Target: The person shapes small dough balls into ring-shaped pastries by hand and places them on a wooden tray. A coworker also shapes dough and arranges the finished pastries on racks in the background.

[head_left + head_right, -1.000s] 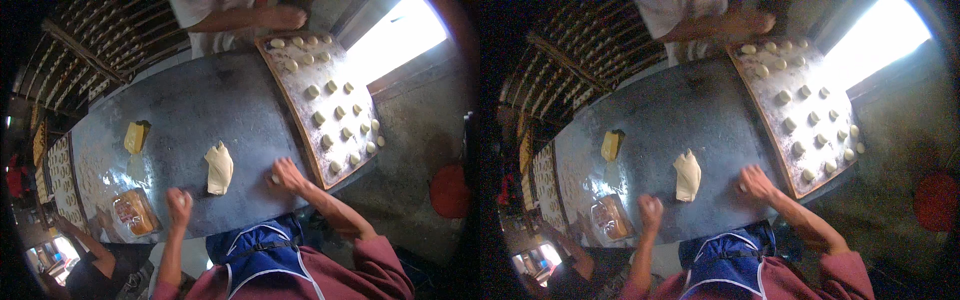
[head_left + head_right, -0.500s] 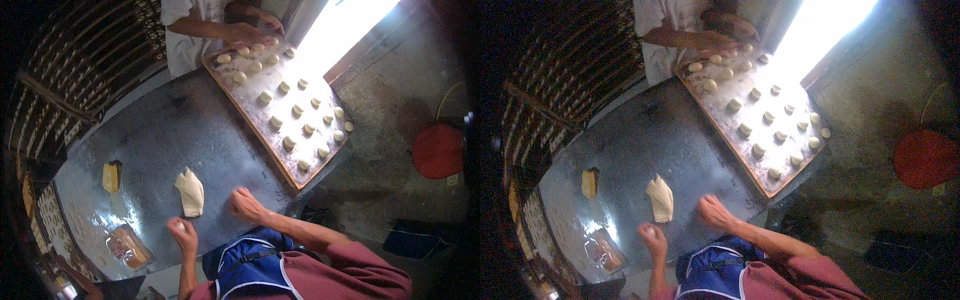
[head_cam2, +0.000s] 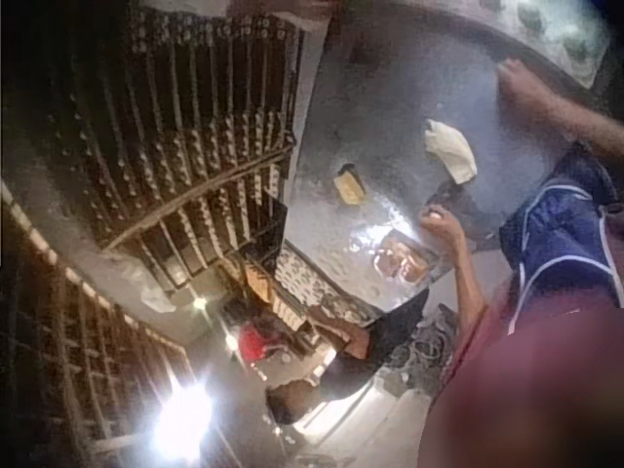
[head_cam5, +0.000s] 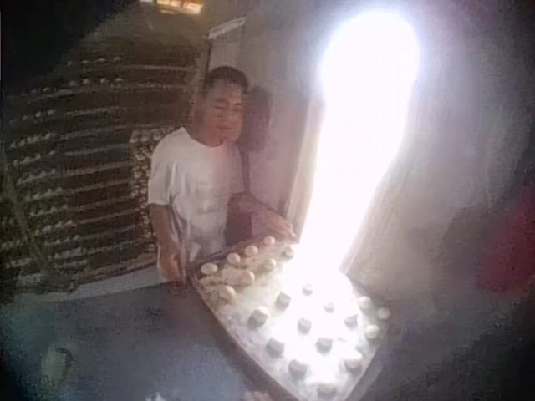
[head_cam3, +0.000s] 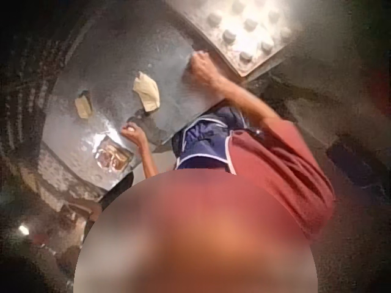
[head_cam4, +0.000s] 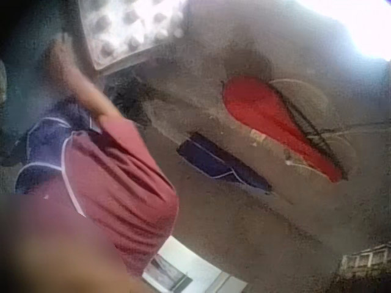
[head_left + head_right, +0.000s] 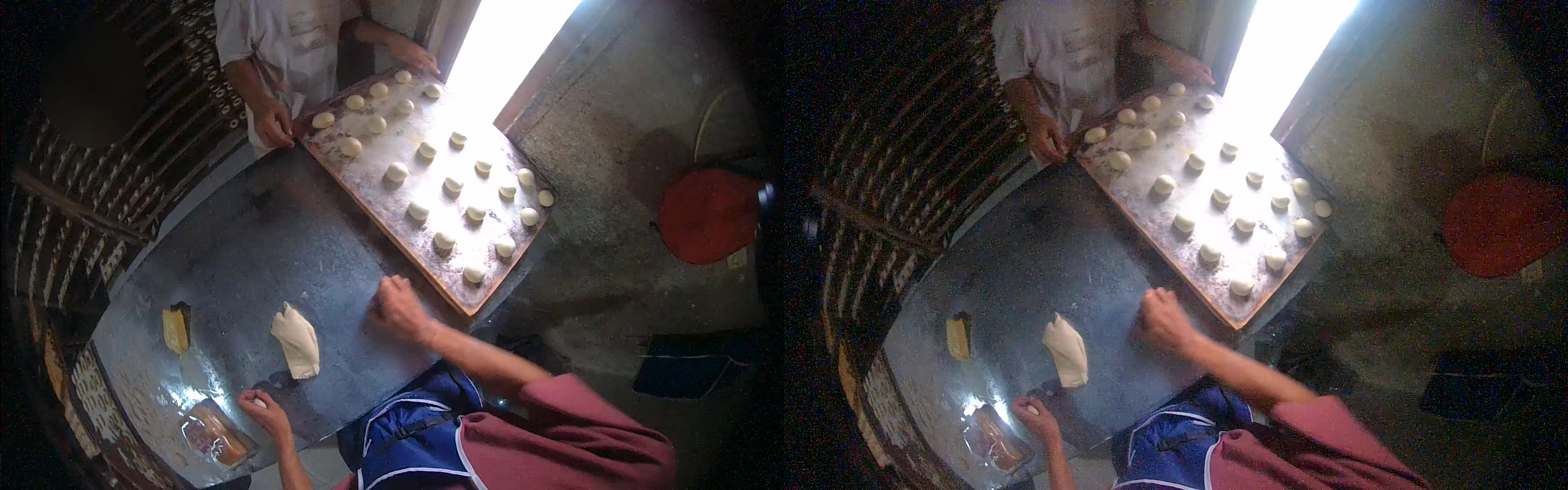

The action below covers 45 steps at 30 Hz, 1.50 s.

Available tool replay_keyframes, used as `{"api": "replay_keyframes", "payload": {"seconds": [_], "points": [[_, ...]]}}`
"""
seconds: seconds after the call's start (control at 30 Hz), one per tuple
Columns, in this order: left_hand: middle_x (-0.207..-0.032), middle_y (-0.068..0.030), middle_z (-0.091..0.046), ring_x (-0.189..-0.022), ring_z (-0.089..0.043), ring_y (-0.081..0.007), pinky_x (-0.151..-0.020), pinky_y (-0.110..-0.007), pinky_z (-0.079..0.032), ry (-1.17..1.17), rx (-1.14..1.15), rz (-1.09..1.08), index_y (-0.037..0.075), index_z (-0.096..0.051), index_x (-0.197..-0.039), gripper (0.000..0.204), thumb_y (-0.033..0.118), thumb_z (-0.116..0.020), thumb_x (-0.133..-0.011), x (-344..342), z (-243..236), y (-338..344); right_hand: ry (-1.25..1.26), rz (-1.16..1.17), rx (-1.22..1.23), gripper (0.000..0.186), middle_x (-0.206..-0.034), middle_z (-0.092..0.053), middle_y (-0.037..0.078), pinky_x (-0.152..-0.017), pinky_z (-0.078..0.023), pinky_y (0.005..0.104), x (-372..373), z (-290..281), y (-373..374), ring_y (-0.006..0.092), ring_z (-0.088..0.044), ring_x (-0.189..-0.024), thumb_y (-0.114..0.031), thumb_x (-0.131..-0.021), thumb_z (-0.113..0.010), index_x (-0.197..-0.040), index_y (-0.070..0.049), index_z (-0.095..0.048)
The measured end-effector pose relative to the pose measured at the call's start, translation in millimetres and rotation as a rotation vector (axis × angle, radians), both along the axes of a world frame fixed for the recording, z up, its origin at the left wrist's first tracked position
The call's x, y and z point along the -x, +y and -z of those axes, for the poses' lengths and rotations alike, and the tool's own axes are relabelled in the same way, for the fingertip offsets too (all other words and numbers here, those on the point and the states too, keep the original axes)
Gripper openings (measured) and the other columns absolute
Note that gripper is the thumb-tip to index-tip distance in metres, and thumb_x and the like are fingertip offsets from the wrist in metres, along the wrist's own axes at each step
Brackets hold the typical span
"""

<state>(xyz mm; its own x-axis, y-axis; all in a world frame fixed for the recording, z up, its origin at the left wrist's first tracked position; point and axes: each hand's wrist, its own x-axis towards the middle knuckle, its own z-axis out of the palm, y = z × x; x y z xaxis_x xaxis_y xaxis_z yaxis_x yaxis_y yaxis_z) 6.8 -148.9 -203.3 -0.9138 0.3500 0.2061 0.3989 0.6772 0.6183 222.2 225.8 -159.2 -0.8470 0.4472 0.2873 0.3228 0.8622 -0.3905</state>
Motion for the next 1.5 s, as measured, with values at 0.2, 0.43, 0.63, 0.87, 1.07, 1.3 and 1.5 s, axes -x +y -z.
{"api": "replay_keyframes", "payload": {"seconds": [0.2, 0.43, 0.63, 0.87, 1.07, 1.3, 1.5], "points": [[-0.118, -0.0220, -0.054, -0.110, -0.054, -0.0436, -0.095, -0.051, -0.047, -0.037, 0.425, 0.535, 0.003, -0.062, -0.104, 0.028, 0.010, -0.071, -0.079, -7, -90, 13, -0.032, -0.149, 0.062, 0.024, -0.089, -0.047, 0.010, -0.077, -0.041, 0.0413, -61, 15, 2, 0.0276, -0.051, -0.089, -0.019, -0.080, -0.068, -0.091, -0.006, -0.051], [-0.120, -0.0189, -0.055, -0.112, -0.056, -0.0402, -0.096, -0.048, -0.048, -0.131, 0.562, 1.147, 0.008, -0.065, -0.111, 0.040, 0.008, -0.073, -0.072, 30, -185, 168, -0.130, -0.224, 0.299, 0.033, -0.110, -0.055, 0.015, -0.081, -0.051, 0.0381, -82, -32, -4, 0.0288, -0.056, -0.100, -0.012, -0.082, -0.060, -0.113, 0.002, -0.058], [-0.114, -0.0164, -0.063, -0.104, -0.063, -0.0361, -0.091, -0.046, -0.052, 0.253, -0.234, 1.338, 0.007, -0.054, -0.132, 0.066, -0.007, -0.077, -0.072, -58, -233, 517, 0.284, 0.058, 0.653, 0.051, -0.113, -0.059, 0.020, -0.085, -0.055, 0.0413, -114, -132, 142, 0.0311, -0.064, -0.094, -0.012, -0.087, -0.071, -0.131, 0.005, -0.053], [-0.116, -0.0155, -0.066, -0.115, -0.063, -0.0352, -0.096, -0.047, -0.051, -0.176, -0.069, 1.355, 0.007, -0.025, -0.155, 0.091, -0.006, -0.070, -0.078, -157, -158, 806, 0.582, 0.757, 0.003, 0.117, -0.122, -0.066, 0.021, -0.083, -0.056, 0.0325, -134, -145, 353, 0.0223, -0.068, -0.095, -0.021, -0.078, -0.089, -0.160, 0.000, -0.009], [-0.140, -0.0244, -0.054, -0.134, -0.052, -0.0360, -0.112, -0.049, -0.038, 0.219, -0.249, 1.188, 0.002, -0.032, -0.153, 0.076, 0.003, -0.064, -0.084, -165, -177, 703, 0.495, 0.835, 0.158, 0.113, -0.125, -0.060, 0.016, -0.097, -0.048, 0.0407, -135, -125, 311, 0.0251, -0.059, -0.102, -0.030, -0.073, -0.092, -0.157, 0.002, -0.023], [-0.153, -0.0209, -0.044, -0.148, -0.032, -0.0409, -0.122, -0.058, -0.011, -0.055, -0.160, 0.761, 0.001, -0.047, -0.145, 0.053, 0.035, -0.047, -0.104, -147, -158, 385, 0.298, -0.086, 1.986, 0.102, -0.145, -0.051, 0.013, -0.115, -0.034, 0.0403, -43, -118, 85, 0.0238, -0.043, -0.139, -0.078, -0.098, -0.008, -0.153, 0.004, -0.034], [-0.137, -0.0185, -0.052, -0.130, -0.048, -0.0383, -0.106, -0.050, -0.041, -0.046, 0.078, -0.130, 0.001, -0.047, -0.139, 0.064, 0.012, -0.078, -0.084, -90, -120, 154, -0.380, -0.360, 1.495, 0.054, -0.136, -0.060, 0.016, -0.111, -0.040, 0.0416, -23, -108, -8, 0.0280, -0.052, -0.130, -0.042, -0.108, -0.044, -0.132, 0.002, -0.063]]}}
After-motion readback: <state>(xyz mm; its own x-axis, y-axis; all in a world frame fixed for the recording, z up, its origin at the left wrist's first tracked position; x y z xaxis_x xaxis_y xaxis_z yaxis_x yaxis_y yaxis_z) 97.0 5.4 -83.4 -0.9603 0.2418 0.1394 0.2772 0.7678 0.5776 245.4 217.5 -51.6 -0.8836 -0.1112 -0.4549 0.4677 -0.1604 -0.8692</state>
